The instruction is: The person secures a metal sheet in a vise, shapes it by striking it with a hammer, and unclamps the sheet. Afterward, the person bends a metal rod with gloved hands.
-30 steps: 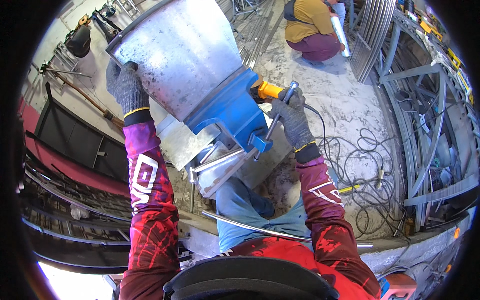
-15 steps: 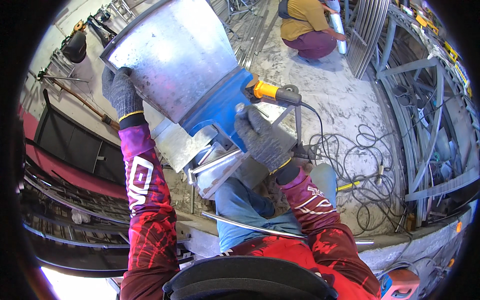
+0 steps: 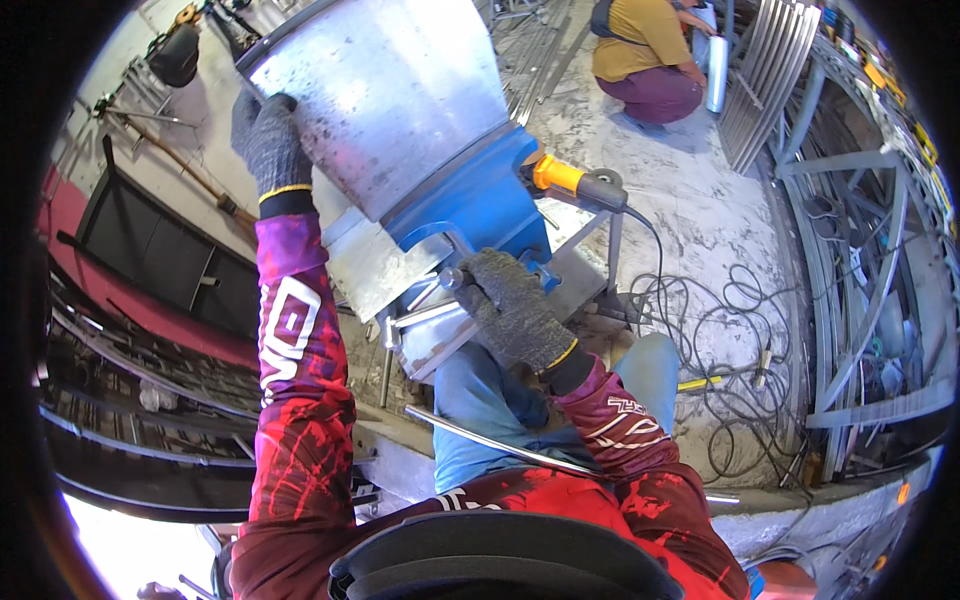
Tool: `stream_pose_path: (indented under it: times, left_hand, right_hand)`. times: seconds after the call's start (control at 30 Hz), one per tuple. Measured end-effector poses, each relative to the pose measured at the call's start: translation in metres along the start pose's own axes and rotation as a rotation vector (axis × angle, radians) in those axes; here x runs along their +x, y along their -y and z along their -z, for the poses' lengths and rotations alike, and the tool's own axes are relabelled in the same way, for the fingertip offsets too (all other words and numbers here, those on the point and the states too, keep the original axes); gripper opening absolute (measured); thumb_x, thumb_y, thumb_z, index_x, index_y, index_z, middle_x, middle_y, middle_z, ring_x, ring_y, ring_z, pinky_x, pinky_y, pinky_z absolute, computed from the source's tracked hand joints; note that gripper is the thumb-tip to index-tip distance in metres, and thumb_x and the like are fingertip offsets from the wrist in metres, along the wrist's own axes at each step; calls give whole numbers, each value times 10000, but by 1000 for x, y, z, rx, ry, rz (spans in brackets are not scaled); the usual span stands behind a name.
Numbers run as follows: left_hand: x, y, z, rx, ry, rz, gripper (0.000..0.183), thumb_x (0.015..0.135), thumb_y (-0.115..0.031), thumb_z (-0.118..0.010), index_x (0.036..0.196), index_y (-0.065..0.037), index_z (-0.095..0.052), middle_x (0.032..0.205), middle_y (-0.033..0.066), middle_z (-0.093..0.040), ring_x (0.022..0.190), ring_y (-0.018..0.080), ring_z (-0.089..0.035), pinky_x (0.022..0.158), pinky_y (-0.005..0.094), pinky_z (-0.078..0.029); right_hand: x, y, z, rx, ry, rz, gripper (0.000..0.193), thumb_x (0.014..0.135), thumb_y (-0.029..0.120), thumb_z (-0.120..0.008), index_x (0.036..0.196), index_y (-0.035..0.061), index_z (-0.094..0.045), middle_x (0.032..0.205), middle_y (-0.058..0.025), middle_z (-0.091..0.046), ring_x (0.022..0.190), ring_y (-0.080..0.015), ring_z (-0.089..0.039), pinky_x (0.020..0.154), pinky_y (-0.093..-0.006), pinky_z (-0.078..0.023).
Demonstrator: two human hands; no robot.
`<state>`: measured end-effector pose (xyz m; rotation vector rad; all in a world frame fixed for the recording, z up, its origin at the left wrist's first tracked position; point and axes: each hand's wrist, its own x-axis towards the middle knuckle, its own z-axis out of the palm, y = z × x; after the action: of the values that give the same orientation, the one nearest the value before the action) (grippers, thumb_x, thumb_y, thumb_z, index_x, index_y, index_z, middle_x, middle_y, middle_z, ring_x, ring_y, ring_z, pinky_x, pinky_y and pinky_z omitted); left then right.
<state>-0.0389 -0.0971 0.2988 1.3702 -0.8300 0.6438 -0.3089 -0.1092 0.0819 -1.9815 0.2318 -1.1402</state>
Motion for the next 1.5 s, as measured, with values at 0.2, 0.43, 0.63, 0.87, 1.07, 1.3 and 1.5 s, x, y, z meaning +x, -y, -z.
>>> stream_pose_path:
  times: [0.2, 0.43, 0.63, 0.87, 1.07, 1.3, 1.5]
  left_hand:
    - [0, 16, -2, -80, -35, 14, 420, 728, 19, -680, 1148, 26, -694, 1007, 132, -720, 873, 221, -669, 805, 338, -531]
    - [-7, 13, -8, -68, -37, 8, 383, 718, -4, -668, 1099, 25, -693, 974, 126, -718, 877, 228, -669, 811, 338, -524]
    - [0, 23, -1, -114, -5, -11, 401, 738, 2, -674, 1138, 21, -681, 993, 127, -715, 883, 218, -669, 804, 331, -527]
    - [-2, 18, -4, -82, -30, 27, 418, 776, 47, -643, 1191, 23, -685, 972, 97, -714, 827, 175, -659, 743, 306, -550]
    - [0, 20, -4, -142, -33, 47, 419, 759, 32, -651, 1177, 18, -684, 991, 111, -709, 855, 198, -663, 773, 316, -538]
    - [4, 26, 1, -105, 0, 54, 427, 750, 3, -665, 1175, 37, -672, 1014, 132, -709, 884, 219, -668, 797, 329, -530]
    - [5, 27, 3, -77, 16, 14, 435, 748, 6, -674, 1182, 34, -673, 1023, 134, -705, 890, 225, -663, 821, 339, -525]
  right_hand:
    - [-1, -1, -2, -48, 20, -15, 184, 956, 196, -630, 1041, 33, -623, 953, -181, -621, 896, -381, -616, 791, -466, -478]
    - [-7, -3, -5, -76, 42, 66, 173, 915, 195, -644, 1005, 49, -627, 949, -169, -631, 915, -383, -611, 807, -488, -472]
    - [-8, -4, -5, -123, 54, 102, 190, 914, 179, -651, 1042, 39, -636, 997, -169, -640, 951, -371, -609, 835, -473, -473]
    - [-4, -5, -1, 37, 0, 9, 166, 954, 189, -644, 1005, 31, -638, 967, -167, -630, 922, -358, -623, 814, -450, -485]
    - [11, -48, 11, 131, -226, -342, 227, 992, 219, -626, 1125, 36, -633, 888, -53, -617, 812, -190, -609, 729, -327, -498]
    - [16, -173, 80, 675, -727, -731, 284, 967, 291, -649, 985, 9, -673, 735, -36, -642, 629, -158, -610, 611, -285, -520]
    - [-50, -256, 20, 480, -870, -1021, 308, 887, 291, -702, 992, 3, -673, 710, -84, -634, 601, -209, -637, 544, -348, -530]
